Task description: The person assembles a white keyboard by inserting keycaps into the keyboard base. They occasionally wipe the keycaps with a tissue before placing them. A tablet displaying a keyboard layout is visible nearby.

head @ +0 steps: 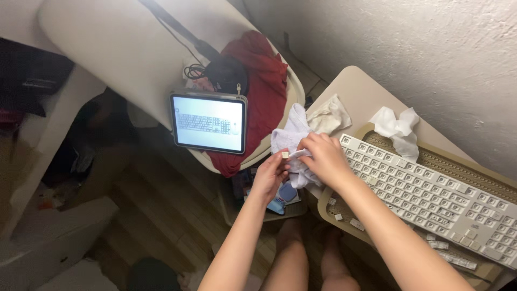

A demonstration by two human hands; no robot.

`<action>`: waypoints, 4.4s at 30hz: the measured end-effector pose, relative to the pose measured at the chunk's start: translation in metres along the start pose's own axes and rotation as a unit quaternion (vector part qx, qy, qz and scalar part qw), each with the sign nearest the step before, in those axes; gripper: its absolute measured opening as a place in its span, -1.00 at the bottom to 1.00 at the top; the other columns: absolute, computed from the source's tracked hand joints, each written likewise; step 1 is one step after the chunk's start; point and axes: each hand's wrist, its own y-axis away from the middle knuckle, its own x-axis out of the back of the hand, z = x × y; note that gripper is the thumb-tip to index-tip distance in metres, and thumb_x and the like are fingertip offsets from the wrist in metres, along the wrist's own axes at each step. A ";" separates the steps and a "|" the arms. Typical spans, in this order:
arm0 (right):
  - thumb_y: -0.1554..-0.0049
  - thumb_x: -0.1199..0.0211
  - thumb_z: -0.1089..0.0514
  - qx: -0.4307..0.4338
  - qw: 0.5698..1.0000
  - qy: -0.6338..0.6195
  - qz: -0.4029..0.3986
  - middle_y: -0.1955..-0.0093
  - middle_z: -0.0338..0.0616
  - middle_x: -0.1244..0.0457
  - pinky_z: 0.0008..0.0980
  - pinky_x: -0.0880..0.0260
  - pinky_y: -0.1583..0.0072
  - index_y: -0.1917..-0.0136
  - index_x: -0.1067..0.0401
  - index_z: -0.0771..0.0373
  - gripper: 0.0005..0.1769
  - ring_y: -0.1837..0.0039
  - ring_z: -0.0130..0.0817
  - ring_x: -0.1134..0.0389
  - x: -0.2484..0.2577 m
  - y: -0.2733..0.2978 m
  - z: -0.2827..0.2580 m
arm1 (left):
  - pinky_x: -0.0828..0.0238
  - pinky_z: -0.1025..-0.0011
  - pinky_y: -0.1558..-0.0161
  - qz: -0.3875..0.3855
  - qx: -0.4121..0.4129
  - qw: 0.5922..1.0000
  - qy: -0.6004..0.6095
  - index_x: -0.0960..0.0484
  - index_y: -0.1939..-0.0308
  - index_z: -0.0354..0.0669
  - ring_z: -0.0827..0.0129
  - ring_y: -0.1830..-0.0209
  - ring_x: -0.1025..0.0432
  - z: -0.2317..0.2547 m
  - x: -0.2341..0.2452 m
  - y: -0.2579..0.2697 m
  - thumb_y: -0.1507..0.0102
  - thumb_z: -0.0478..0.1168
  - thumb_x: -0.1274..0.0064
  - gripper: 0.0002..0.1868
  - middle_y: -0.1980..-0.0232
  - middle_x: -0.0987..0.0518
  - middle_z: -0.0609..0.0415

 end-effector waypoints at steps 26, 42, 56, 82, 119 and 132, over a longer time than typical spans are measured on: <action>-0.01 -0.34 0.15 -0.043 0.985 -0.166 0.014 0.18 0.01 -0.40 -0.11 -0.40 0.07 0.12 -0.46 0.26 -0.80 0.08 0.00 -0.45 0.000 0.013 -0.005 | -0.43 0.30 -0.22 -0.106 0.128 0.984 0.072 -0.50 -0.26 -0.12 0.36 -0.15 -0.47 -0.004 -0.022 0.003 -0.40 -0.11 0.01 -0.63 -0.14 -0.58 0.09; -0.07 -0.31 0.14 -0.066 0.989 -0.098 0.084 0.18 0.05 -0.41 0.02 -0.36 -0.02 0.06 -0.43 0.19 -0.83 0.05 0.17 -0.37 -0.017 0.042 -0.007 | -0.42 0.40 -0.03 -0.074 0.153 0.985 0.021 -0.50 -0.31 0.04 0.46 -0.01 -0.46 -0.006 -0.026 0.012 -0.36 -0.07 -0.07 -0.57 -0.06 -0.59 0.23; -0.11 -0.28 0.19 -0.084 0.983 -0.144 0.077 0.16 0.15 -0.40 -0.03 -0.42 0.02 0.02 -0.39 0.26 -0.82 0.03 0.14 -0.45 -0.015 0.046 0.003 | -0.37 0.39 -0.14 -0.116 0.101 0.978 -0.140 -0.52 -0.38 -0.18 0.45 -0.04 -0.48 0.018 -0.056 0.028 -0.40 0.02 0.02 -0.46 -0.11 -0.62 0.13; -0.17 -0.13 0.29 -0.064 0.986 -0.141 0.062 0.24 0.17 -0.37 0.05 -0.39 0.05 -0.09 -0.35 0.25 -0.81 0.09 0.15 -0.45 -0.010 0.053 0.002 | -0.43 0.62 0.11 -0.034 0.092 0.978 -0.181 -0.65 -0.17 -0.22 0.65 0.23 -0.50 0.016 -0.052 0.017 -0.25 -0.15 -0.22 -0.57 0.11 -0.68 0.23; -0.11 -0.42 0.16 -0.167 0.916 -0.026 0.365 -0.01 -0.17 -0.37 -0.21 -0.33 -0.16 -0.03 -0.52 0.22 -0.78 -0.09 -0.15 -0.38 0.003 0.198 0.027 | -0.44 0.25 0.34 -0.064 -0.161 0.745 -0.644 -0.54 -0.26 -0.06 0.16 0.43 -0.56 -0.042 -0.160 0.086 -0.32 -0.11 -0.04 -0.58 0.43 -0.64 -0.05; -0.11 -0.43 0.11 -0.225 0.908 -0.041 0.351 -0.01 -0.15 -0.36 -0.20 -0.33 -0.17 -0.03 -0.57 0.20 -0.77 -0.09 -0.14 -0.37 -0.003 0.216 0.065 | -0.47 0.13 0.50 -0.023 -0.294 0.515 -0.805 -0.40 -0.41 -0.05 0.05 0.58 -0.53 -0.062 -0.159 0.050 -0.20 -0.22 -0.07 -0.35 0.50 -0.61 -0.02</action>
